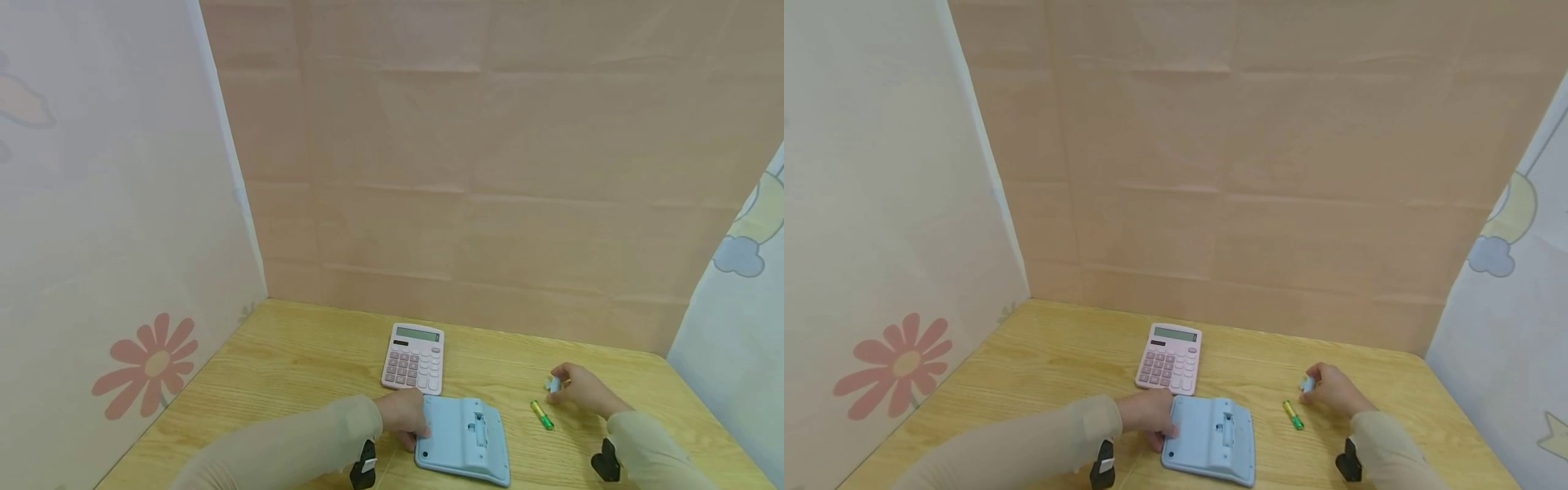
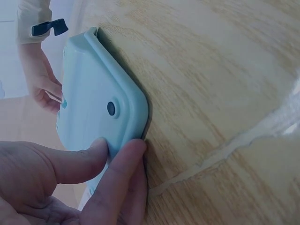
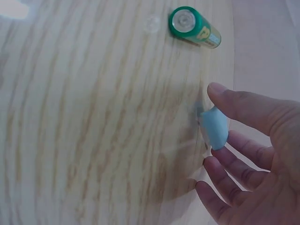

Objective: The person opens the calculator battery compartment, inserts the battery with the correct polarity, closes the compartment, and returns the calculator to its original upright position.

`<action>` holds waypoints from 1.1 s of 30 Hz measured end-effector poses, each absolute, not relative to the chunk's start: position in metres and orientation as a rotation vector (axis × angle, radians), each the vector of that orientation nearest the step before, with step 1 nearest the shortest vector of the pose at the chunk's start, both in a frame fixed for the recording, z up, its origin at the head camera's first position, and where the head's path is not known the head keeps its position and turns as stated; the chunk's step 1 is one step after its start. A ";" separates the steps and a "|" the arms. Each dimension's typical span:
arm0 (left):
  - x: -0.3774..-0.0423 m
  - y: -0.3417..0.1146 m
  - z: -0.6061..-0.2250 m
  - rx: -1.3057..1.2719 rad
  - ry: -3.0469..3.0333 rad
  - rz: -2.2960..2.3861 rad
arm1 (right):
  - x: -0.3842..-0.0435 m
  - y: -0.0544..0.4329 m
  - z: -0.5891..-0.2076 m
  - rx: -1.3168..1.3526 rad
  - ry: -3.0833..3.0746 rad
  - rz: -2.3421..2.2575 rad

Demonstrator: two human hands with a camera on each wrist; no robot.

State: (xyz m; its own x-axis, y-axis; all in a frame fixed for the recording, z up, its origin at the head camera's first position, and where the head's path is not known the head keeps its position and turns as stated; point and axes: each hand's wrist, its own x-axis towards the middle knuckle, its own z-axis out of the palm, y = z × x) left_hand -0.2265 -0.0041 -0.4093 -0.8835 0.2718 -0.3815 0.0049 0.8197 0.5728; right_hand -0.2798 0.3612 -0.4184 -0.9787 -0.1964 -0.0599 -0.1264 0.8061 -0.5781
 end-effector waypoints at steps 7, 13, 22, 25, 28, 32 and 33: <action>-0.226 -0.004 -0.410 0.208 2.556 0.797 | -0.282 0.361 -0.421 -0.261 2.879 -0.877; -0.227 -0.004 -0.411 0.211 2.546 0.807 | -0.281 0.360 -0.421 -0.264 2.874 -0.866; -0.228 -0.004 -0.412 0.207 2.530 0.831 | -0.282 0.359 -0.421 -0.286 2.881 -0.827; -0.228 -0.004 -0.412 0.206 2.535 0.829 | -0.282 0.358 -0.421 -0.293 2.886 -0.812; -0.227 -0.004 -0.412 0.205 2.544 0.813 | -0.283 0.358 -0.422 -0.297 2.891 -0.801; -0.227 -0.004 -0.411 0.203 2.540 0.818 | -0.284 0.359 -0.422 -0.297 2.884 -0.795; -0.227 -0.004 -0.411 0.204 2.539 0.820 | -0.283 0.358 -0.421 -0.289 2.878 -0.803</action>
